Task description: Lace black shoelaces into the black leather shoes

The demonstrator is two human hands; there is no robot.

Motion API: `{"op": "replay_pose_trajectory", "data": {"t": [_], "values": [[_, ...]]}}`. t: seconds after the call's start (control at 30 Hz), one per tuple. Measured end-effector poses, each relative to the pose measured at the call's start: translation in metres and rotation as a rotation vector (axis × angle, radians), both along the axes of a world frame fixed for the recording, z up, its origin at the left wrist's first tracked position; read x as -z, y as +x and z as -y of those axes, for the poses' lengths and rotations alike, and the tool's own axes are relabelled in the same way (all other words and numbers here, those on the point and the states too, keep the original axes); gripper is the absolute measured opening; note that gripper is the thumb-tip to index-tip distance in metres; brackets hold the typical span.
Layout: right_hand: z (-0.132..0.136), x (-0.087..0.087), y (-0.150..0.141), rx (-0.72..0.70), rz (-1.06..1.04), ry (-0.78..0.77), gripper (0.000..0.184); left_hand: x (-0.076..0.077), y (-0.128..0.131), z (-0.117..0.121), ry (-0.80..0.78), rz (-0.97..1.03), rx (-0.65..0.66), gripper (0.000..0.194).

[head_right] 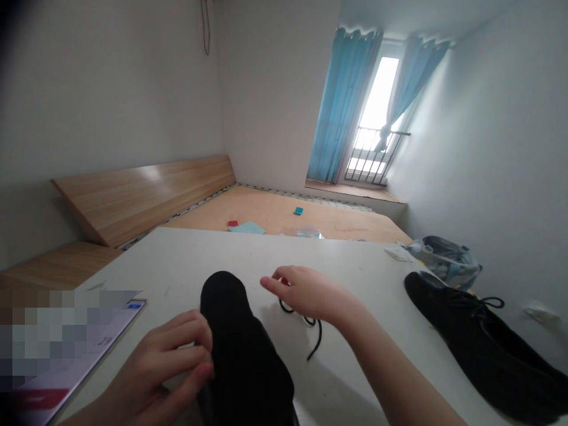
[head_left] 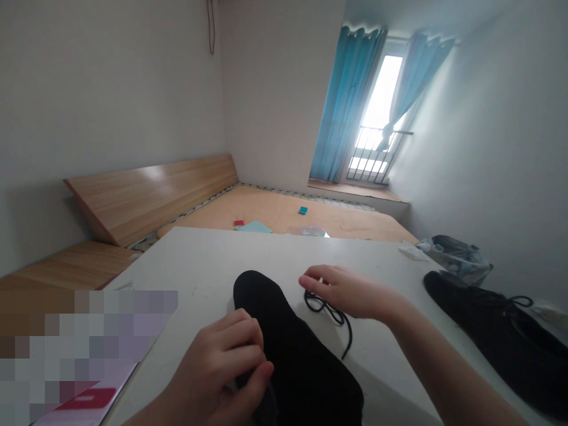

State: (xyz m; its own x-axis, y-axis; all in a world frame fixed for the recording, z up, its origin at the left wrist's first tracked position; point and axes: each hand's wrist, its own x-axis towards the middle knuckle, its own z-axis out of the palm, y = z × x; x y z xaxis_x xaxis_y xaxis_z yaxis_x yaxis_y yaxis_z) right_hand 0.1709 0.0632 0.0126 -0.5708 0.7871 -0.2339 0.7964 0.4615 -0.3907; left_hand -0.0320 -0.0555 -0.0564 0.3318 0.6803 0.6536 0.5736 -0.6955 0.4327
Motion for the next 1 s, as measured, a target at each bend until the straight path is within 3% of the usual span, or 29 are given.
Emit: {"op": "replay_pose_trajectory", "data": {"t": [0.13, 0.23, 0.33, 0.4, 0.47, 0.5, 0.6, 0.7, 0.8, 0.87, 1.0], "values": [[0.027, 0.002, -0.022, -0.097, -0.161, -0.006, 0.031, -0.017, -0.001, 0.005, -0.212, -0.034, 0.038, 0.019], [0.029, -0.008, -0.016, -0.032, -0.341, 0.023, 0.026, -0.024, -0.002, 0.010, -0.238, -0.030, 0.018, 0.019], [0.020, -0.025, 0.002, 0.038, -0.682, -0.230, 0.027, -0.024, -0.003, 0.010, -0.332, -0.091, 0.046, 0.023], [0.015, -0.031, 0.011, 0.043, -0.786, -0.438, 0.031, -0.021, -0.003, 0.008, -0.426, -0.139, 0.057, 0.026], [0.013, -0.030, 0.011, 0.028, -0.658, -0.521, 0.030, -0.019, -0.001, 0.007, -0.475, -0.174, 0.025, 0.028], [0.014, -0.026, 0.009, 0.011, -0.525, -0.483, 0.028, -0.019, 0.000, 0.007, -0.494, -0.191, -0.006, 0.027], [0.017, -0.012, -0.003, -0.034, -0.166, -0.188, 0.018, -0.025, 0.005, 0.007, -0.575, -0.233, -0.069, 0.023], [0.021, -0.004, -0.009, -0.061, -0.167, -0.046, 0.016, -0.037, 0.011, 0.007, -0.616, -0.255, -0.094, 0.034], [0.024, -0.005, -0.006, -0.142, -0.198, -0.091, 0.017, -0.051, 0.016, 0.004, -0.658, -0.320, -0.118, 0.047], [0.025, -0.009, -0.004, -0.196, -0.136, -0.113, 0.029, -0.059, 0.022, 0.001, -0.698, -0.367, -0.141, 0.050], [0.025, -0.013, -0.001, -0.229, -0.050, -0.135, 0.041, -0.064, 0.037, -0.008, -0.670, -0.362, -0.152, 0.064]]}}
